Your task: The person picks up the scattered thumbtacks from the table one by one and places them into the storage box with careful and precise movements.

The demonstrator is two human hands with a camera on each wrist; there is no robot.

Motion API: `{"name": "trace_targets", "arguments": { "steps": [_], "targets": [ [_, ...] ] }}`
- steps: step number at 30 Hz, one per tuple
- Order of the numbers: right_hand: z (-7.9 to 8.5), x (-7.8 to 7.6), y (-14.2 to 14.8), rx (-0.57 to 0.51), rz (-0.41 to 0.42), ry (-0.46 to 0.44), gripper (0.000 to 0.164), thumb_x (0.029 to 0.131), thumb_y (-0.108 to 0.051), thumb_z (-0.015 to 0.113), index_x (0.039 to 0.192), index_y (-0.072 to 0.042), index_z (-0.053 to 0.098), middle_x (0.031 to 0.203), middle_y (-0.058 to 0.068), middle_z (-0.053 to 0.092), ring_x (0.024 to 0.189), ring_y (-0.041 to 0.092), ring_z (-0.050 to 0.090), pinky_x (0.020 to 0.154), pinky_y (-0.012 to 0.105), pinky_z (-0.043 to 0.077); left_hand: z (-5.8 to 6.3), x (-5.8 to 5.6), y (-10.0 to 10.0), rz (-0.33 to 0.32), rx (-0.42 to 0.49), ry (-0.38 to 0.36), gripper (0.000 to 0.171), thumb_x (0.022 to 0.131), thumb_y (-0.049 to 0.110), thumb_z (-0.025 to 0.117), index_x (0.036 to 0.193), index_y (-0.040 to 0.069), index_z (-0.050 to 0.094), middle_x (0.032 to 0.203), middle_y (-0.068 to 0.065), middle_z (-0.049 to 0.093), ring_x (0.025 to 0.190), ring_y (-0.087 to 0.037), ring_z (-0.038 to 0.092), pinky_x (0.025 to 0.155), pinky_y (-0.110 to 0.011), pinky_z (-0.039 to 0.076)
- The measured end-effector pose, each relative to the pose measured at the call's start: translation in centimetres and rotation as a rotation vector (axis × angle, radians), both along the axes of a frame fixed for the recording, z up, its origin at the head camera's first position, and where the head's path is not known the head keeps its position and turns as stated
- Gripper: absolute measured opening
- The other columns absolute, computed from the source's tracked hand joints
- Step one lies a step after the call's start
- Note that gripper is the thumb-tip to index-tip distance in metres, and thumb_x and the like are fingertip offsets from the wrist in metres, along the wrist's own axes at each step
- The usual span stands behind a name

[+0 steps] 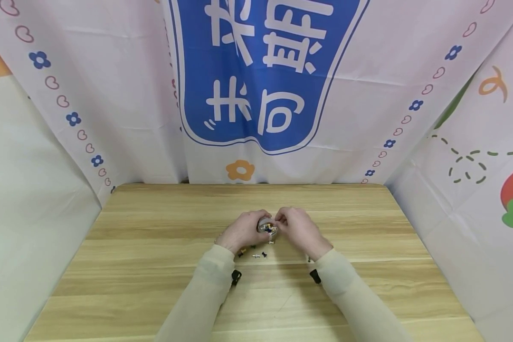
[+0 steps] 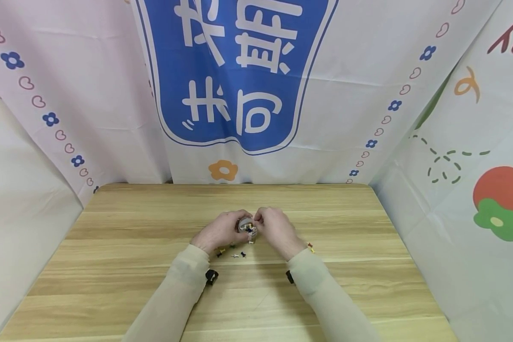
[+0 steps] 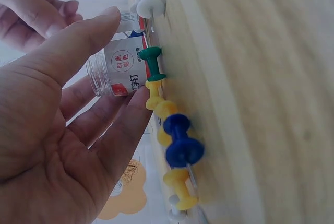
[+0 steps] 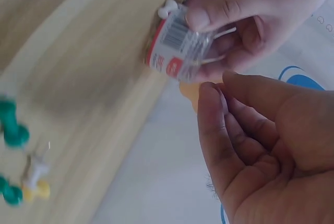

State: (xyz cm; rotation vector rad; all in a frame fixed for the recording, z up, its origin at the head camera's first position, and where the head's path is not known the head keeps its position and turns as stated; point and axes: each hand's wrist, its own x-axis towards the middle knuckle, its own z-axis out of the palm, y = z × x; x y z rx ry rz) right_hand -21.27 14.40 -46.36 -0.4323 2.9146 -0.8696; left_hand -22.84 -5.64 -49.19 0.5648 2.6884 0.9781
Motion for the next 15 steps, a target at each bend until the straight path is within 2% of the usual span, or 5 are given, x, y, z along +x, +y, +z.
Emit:
{"name": "trace_targets", "arguments": {
  "steps": [6,15],
  "targets": [
    [0.9,0.3,1.6,0.053,0.0,0.0,0.005,0.109,-0.006,0.081,0.112,-0.003,0.083,0.109,0.011,0.087,0.1,0.022,0.082,0.097,0.042,0.071,0.0,0.0,0.0,0.009,-0.001,-0.004,0.049,0.1,0.02,0.095,0.144,0.013,0.075,0.132,-0.01,0.084,0.119,-0.028,0.078,0.113,-0.054,0.065],
    [1.8,0.4,4.0,0.108,-0.023,-0.053,0.006,0.111,-0.009,0.08,0.11,-0.004,0.083,0.106,0.009,0.085,0.096,0.02,0.078,0.094,0.043,0.07,0.1,-0.1,0.1,0.008,-0.001,-0.006,0.048,0.1,0.02,0.095,0.143,0.012,0.075,0.131,-0.011,0.083,0.116,-0.028,0.077,0.113,-0.054,0.065]
  ]
}}
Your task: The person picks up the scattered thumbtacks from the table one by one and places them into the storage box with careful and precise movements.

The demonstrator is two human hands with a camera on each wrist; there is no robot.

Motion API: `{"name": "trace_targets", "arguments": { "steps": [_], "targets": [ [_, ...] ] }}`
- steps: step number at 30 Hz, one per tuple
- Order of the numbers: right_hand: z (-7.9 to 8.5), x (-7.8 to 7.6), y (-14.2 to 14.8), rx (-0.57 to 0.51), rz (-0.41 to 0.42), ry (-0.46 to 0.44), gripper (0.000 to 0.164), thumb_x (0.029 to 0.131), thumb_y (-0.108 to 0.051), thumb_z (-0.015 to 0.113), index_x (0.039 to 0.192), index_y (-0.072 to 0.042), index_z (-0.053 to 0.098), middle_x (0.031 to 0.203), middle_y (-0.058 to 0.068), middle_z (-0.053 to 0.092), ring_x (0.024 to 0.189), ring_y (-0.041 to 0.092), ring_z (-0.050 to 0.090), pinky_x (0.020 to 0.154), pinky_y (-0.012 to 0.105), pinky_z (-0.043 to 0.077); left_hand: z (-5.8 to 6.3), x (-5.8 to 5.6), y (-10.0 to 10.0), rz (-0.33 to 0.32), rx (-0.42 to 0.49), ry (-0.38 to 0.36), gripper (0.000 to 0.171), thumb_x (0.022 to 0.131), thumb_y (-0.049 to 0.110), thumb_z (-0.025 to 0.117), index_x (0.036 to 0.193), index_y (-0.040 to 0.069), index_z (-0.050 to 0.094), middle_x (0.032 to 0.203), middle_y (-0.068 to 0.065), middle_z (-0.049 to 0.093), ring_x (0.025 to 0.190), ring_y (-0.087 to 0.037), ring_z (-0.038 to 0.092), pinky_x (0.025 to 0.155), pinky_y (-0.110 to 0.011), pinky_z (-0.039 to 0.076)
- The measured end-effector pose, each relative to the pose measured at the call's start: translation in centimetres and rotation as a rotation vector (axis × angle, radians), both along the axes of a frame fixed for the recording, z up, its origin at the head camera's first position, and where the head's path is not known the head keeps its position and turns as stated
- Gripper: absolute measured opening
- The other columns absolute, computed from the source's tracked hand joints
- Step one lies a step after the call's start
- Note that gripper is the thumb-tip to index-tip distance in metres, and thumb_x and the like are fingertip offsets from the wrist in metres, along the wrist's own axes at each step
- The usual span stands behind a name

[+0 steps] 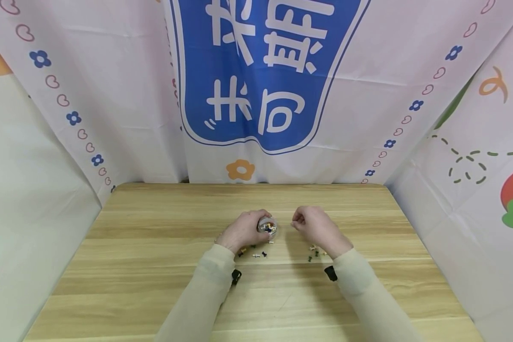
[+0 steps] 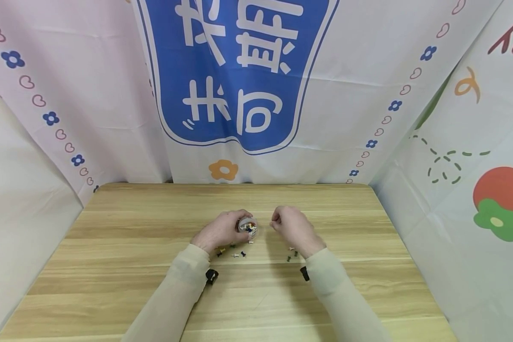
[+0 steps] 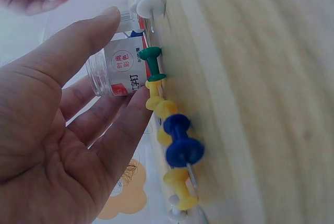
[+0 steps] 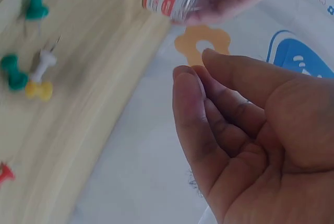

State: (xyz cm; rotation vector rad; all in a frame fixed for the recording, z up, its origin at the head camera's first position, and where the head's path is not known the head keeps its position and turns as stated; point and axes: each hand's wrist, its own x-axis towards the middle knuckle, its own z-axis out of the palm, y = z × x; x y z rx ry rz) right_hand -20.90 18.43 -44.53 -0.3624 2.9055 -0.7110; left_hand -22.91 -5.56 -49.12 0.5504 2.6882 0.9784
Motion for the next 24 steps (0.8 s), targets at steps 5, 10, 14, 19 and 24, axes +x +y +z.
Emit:
{"name": "trace_targets", "arguments": {
  "steps": [5,10,14,19,24],
  "targets": [
    [0.3,0.1,1.3,0.016,0.001,-0.01,0.008,0.111,-0.01,0.081,0.109,-0.003,0.083,0.106,0.011,0.085,0.097,0.022,0.079,0.095,0.045,0.07,-0.2,-0.1,0.0,0.008,-0.01,-0.008,0.049,0.1,0.021,0.095,0.143,0.014,0.075,0.131,-0.01,0.083,0.116,-0.026,0.076,0.113,-0.053,0.064],
    [0.4,0.3,2.6,0.031,0.009,-0.027,0.008,0.11,-0.009,0.08,0.108,-0.002,0.083,0.106,0.012,0.085,0.096,0.022,0.079,0.094,0.047,0.071,-0.2,0.0,-0.1,0.007,-0.013,-0.005,0.049,0.099,0.022,0.096,0.143,0.015,0.075,0.13,-0.008,0.083,0.114,-0.025,0.075,0.113,-0.052,0.064],
    [0.6,0.5,3.5,0.049,0.013,-0.046,0.007,0.109,-0.008,0.082,0.108,-0.001,0.083,0.105,0.012,0.084,0.092,0.021,0.077,0.089,0.044,0.07,-0.1,0.0,-0.1,0.01,-0.012,-0.009,0.049,0.099,0.022,0.096,0.143,0.016,0.075,0.129,-0.008,0.083,0.113,-0.025,0.074,0.112,-0.052,0.064],
    [0.5,0.6,4.5,0.09,0.008,-0.081,0.007,0.108,-0.007,0.082,0.102,-0.002,0.082,0.097,0.009,0.081,0.08,0.017,0.07,0.079,0.038,0.066,-0.1,0.1,-0.1,0.018,-0.013,-0.02,0.049,0.1,0.022,0.096,0.144,0.016,0.075,0.13,-0.007,0.082,0.113,-0.024,0.073,0.111,-0.051,0.064],
    [0.2,0.7,5.5,0.138,0.02,-0.094,0.01,0.105,-0.001,0.078,0.096,-0.004,0.079,0.091,0.007,0.078,0.076,0.016,0.066,0.074,0.034,0.061,0.0,0.1,-0.1,0.017,-0.01,-0.023,0.05,0.1,0.022,0.096,0.145,0.016,0.075,0.132,-0.008,0.083,0.115,-0.026,0.074,0.112,-0.052,0.064]
  ]
}}
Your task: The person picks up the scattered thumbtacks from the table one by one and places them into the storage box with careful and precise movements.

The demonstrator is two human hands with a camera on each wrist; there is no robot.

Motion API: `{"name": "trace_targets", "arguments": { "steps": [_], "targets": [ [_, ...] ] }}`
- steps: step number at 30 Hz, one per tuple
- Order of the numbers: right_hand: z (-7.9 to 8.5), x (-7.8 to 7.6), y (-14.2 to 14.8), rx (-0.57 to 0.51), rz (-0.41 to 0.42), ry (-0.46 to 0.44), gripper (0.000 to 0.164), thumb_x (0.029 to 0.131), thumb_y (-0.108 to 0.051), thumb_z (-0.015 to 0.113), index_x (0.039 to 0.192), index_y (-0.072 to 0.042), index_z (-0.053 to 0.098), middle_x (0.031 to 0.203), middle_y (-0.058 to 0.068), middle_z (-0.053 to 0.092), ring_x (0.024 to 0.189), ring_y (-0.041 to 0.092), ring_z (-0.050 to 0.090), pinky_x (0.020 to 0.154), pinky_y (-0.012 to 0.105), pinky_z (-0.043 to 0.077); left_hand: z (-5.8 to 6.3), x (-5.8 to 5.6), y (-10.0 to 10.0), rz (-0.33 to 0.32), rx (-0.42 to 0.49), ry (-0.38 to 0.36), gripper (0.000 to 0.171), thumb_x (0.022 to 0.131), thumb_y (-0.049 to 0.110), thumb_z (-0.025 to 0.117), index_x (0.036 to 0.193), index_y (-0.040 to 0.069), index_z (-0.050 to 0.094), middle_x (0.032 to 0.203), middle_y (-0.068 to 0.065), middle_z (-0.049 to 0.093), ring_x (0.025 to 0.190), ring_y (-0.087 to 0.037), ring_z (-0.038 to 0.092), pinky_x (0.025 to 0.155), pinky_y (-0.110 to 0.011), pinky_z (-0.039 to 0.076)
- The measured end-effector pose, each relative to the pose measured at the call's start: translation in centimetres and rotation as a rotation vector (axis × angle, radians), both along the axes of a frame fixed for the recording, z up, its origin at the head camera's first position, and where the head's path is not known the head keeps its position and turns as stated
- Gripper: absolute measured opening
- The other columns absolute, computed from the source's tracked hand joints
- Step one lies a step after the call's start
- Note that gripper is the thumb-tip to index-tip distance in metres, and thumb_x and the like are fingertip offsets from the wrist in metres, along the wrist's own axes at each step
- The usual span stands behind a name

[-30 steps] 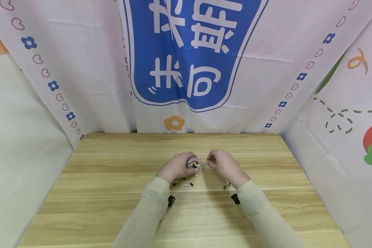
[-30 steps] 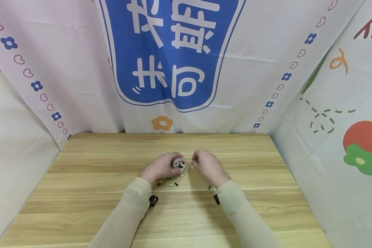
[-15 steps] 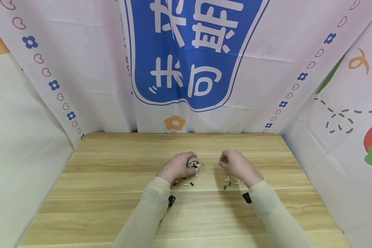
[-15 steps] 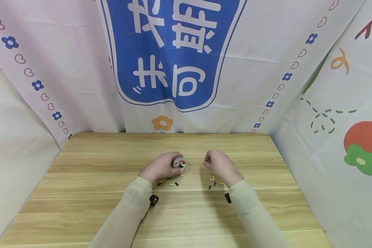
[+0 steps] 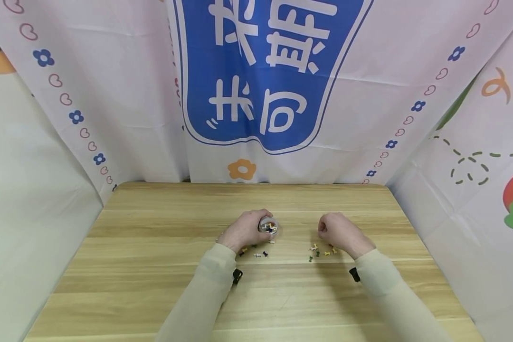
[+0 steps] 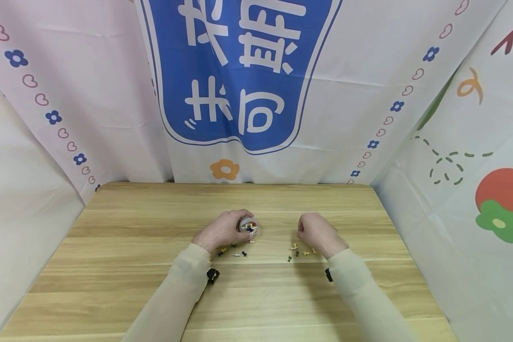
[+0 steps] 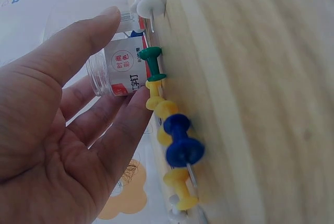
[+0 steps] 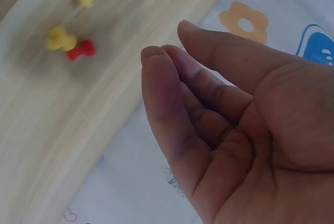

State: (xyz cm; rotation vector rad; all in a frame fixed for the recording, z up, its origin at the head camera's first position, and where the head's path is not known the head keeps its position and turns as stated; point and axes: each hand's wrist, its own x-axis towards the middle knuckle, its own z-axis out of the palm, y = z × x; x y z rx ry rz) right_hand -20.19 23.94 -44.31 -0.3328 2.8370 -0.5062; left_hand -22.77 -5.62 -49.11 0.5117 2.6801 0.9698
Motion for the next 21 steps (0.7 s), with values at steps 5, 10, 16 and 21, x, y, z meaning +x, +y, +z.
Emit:
{"name": "trace_targets", "arguments": {
  "steps": [5,10,16,21],
  "targets": [
    [-0.4,0.2,0.7,0.033,0.002,-0.029,0.015,0.103,0.004,0.073,0.092,-0.006,0.075,0.086,0.005,0.074,0.074,0.017,0.065,0.069,0.032,0.056,0.0,0.0,0.0,-0.002,0.0,0.001,0.051,0.1,0.021,0.096,0.146,0.015,0.075,0.132,-0.009,0.083,0.116,-0.026,0.075,0.113,-0.052,0.064],
    [-0.5,0.3,1.1,0.068,0.018,-0.022,0.012,0.103,0.002,0.078,0.094,-0.005,0.075,0.09,0.006,0.075,0.081,0.019,0.065,0.076,0.037,0.06,0.0,-0.1,0.0,-0.003,-0.003,0.007,0.051,0.1,0.022,0.095,0.146,0.015,0.075,0.132,-0.009,0.082,0.117,-0.026,0.074,0.113,-0.052,0.064],
    [-0.7,0.5,1.4,0.071,0.016,-0.054,0.016,0.099,0.005,0.081,0.09,-0.006,0.072,0.088,0.006,0.071,0.08,0.02,0.063,0.072,0.035,0.056,-0.1,-0.1,0.0,-0.005,-0.001,0.007,0.051,0.099,0.021,0.096,0.145,0.015,0.075,0.132,-0.008,0.082,0.116,-0.025,0.075,0.113,-0.052,0.064],
    [-1.1,0.6,1.5,0.086,0.037,-0.043,0.017,0.095,0.011,0.077,0.089,-0.004,0.072,0.087,0.005,0.07,0.078,0.019,0.061,0.068,0.032,0.053,-0.1,-0.1,0.0,-0.007,-0.002,0.005,0.051,0.1,0.021,0.095,0.145,0.015,0.075,0.132,-0.009,0.083,0.117,-0.026,0.075,0.113,-0.052,0.064]
  ]
}}
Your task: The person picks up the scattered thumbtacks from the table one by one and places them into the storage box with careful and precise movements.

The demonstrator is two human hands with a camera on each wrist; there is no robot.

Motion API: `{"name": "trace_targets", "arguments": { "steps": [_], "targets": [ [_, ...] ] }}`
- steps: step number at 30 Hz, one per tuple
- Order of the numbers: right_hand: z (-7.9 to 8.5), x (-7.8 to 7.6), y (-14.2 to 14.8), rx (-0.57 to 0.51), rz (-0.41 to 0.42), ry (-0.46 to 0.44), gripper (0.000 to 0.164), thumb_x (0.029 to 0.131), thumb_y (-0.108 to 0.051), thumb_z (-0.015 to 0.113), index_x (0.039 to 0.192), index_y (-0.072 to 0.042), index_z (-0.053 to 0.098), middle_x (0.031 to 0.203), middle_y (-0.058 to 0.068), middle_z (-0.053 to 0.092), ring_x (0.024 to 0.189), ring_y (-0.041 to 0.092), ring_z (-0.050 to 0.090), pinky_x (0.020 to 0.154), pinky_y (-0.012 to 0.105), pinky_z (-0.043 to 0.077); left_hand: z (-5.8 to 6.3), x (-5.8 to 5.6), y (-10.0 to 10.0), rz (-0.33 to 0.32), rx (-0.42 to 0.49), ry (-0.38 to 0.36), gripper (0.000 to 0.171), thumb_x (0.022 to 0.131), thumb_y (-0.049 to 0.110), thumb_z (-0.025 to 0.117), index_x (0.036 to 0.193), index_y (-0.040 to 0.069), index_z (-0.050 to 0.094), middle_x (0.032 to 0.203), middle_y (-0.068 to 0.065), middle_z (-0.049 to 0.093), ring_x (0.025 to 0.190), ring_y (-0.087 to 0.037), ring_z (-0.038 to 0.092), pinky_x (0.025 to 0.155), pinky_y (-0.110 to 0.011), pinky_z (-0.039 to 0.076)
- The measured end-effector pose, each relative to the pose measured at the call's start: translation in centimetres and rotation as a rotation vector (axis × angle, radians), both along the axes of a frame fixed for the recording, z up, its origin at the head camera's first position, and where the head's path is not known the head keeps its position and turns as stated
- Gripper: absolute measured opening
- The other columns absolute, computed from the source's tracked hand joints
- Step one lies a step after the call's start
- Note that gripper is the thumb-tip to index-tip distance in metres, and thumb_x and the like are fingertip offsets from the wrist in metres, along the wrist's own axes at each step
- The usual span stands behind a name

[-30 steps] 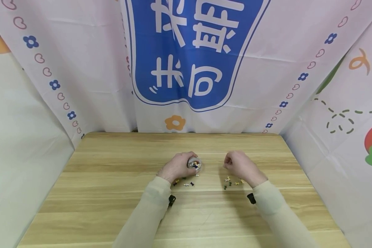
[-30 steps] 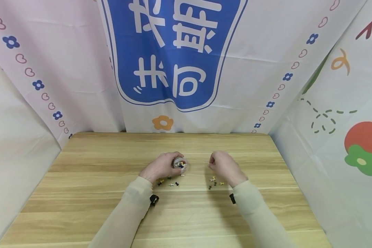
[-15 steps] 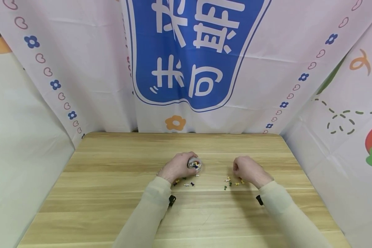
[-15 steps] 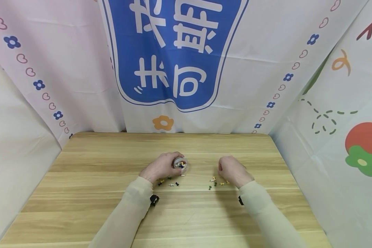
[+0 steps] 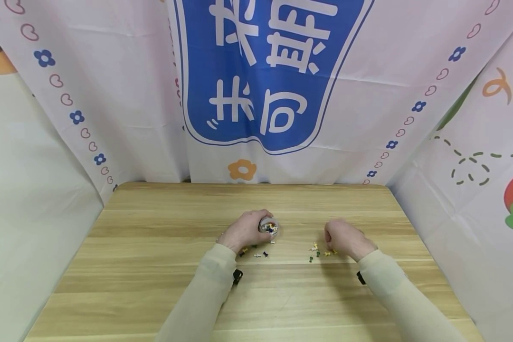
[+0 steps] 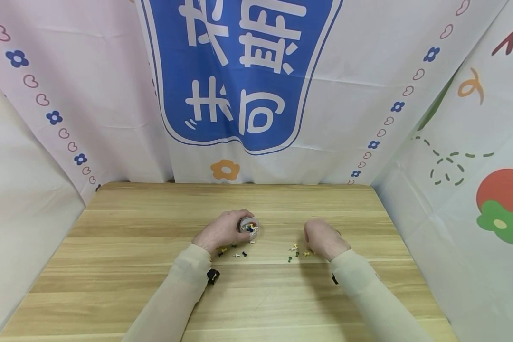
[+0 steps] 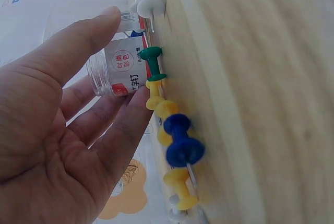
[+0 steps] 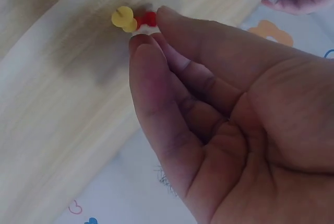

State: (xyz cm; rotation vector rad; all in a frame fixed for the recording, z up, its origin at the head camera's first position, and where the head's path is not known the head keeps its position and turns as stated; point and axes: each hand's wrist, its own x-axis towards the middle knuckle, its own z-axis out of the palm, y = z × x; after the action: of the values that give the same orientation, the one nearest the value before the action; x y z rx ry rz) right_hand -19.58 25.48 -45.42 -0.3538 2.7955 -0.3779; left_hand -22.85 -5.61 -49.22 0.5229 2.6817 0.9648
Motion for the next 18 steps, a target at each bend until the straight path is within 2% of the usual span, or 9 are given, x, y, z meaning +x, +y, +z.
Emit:
{"name": "trace_targets", "arguments": {
  "steps": [10,18],
  "targets": [
    [-0.48,0.0,0.08,0.003,0.028,0.039,0.022,0.087,0.015,0.069,0.085,-0.007,0.071,0.082,0.003,0.066,0.074,0.017,0.057,0.065,0.029,0.046,0.15,0.09,0.05,0.006,0.002,0.001,0.051,0.1,0.021,0.095,0.147,0.015,0.075,0.134,-0.01,0.083,0.118,-0.027,0.076,0.114,-0.053,0.064],
    [-0.49,-0.2,-0.14,-0.031,0.035,0.04,0.026,0.097,0.013,0.069,0.084,-0.009,0.069,0.08,0.001,0.064,0.074,0.016,0.058,0.067,0.03,0.048,0.01,0.04,0.0,0.006,0.006,0.001,0.051,0.1,0.021,0.095,0.146,0.015,0.075,0.132,-0.009,0.083,0.116,-0.025,0.075,0.113,-0.052,0.064]
  ]
}}
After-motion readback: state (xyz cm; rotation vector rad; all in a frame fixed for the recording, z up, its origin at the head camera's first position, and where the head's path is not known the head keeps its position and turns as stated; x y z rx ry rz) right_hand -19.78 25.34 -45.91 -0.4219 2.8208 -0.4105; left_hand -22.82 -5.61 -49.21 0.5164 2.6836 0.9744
